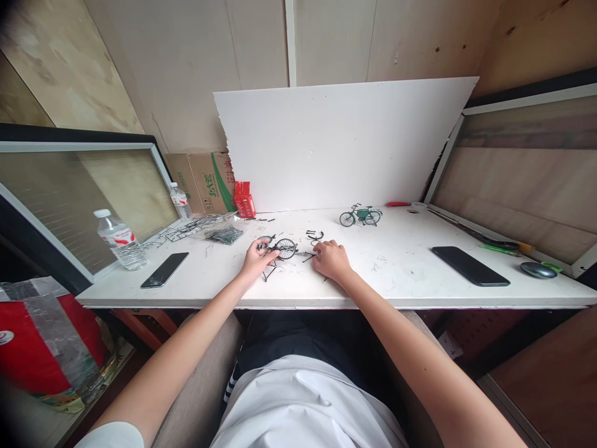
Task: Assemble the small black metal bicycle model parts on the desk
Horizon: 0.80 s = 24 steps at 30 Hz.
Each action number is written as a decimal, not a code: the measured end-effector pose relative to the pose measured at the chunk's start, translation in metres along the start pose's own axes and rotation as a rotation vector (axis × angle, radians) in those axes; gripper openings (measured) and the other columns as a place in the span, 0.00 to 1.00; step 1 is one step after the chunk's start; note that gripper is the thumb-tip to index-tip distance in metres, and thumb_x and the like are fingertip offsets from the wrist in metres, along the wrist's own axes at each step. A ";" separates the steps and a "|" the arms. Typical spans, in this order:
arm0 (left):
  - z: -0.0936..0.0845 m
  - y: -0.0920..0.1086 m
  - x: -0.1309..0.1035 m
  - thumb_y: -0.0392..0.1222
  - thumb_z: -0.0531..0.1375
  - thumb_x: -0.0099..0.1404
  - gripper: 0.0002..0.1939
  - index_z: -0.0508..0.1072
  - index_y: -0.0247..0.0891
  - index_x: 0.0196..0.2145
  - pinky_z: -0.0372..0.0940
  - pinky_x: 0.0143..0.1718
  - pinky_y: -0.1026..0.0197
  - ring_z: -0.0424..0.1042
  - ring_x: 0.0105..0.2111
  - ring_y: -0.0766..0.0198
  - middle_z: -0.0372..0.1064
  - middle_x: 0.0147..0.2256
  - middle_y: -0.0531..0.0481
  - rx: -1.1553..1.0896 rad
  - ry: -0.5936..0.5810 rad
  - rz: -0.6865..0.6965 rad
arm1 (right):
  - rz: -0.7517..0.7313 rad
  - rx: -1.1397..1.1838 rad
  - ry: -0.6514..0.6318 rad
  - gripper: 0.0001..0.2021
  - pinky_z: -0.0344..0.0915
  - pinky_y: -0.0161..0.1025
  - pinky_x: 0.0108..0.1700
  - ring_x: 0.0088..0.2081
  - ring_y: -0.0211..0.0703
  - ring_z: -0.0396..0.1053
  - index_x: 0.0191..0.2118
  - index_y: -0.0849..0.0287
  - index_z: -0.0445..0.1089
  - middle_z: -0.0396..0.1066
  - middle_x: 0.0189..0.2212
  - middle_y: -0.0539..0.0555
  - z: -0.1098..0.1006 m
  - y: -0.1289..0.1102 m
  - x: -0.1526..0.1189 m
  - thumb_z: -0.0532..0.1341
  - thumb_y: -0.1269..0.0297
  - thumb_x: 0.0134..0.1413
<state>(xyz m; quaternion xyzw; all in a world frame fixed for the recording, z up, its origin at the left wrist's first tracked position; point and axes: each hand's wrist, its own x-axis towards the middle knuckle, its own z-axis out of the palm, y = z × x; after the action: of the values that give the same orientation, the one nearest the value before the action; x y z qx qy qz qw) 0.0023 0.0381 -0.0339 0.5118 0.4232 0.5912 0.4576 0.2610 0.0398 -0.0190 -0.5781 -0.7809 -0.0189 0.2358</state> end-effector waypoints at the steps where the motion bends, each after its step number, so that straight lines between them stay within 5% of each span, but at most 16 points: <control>1: 0.000 0.000 0.000 0.42 0.75 0.56 0.32 0.64 0.38 0.53 0.69 0.29 0.66 0.77 0.28 0.65 0.74 0.33 0.52 0.001 -0.003 0.001 | 0.007 0.007 0.000 0.12 0.65 0.48 0.52 0.53 0.57 0.70 0.47 0.57 0.77 0.79 0.46 0.60 0.001 0.001 0.001 0.61 0.67 0.59; 16: -0.002 -0.001 0.001 0.41 0.75 0.57 0.31 0.65 0.38 0.53 0.70 0.31 0.65 0.78 0.29 0.65 0.73 0.33 0.51 0.027 -0.002 -0.002 | -0.021 0.145 0.053 0.16 0.67 0.39 0.48 0.48 0.50 0.75 0.48 0.62 0.78 0.80 0.44 0.61 0.019 0.020 0.007 0.54 0.77 0.66; 24: -0.003 -0.003 0.001 0.43 0.75 0.56 0.32 0.65 0.38 0.53 0.70 0.31 0.64 0.78 0.30 0.63 0.74 0.34 0.50 0.022 -0.019 0.008 | -0.046 0.080 0.034 0.25 0.67 0.43 0.46 0.45 0.54 0.72 0.64 0.64 0.69 0.76 0.47 0.65 0.022 0.021 0.006 0.51 0.78 0.64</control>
<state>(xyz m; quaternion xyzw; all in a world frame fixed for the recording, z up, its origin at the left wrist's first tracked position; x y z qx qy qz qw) -0.0005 0.0401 -0.0373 0.5240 0.4234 0.5835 0.4536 0.2716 0.0587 -0.0419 -0.5496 -0.7901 -0.0029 0.2713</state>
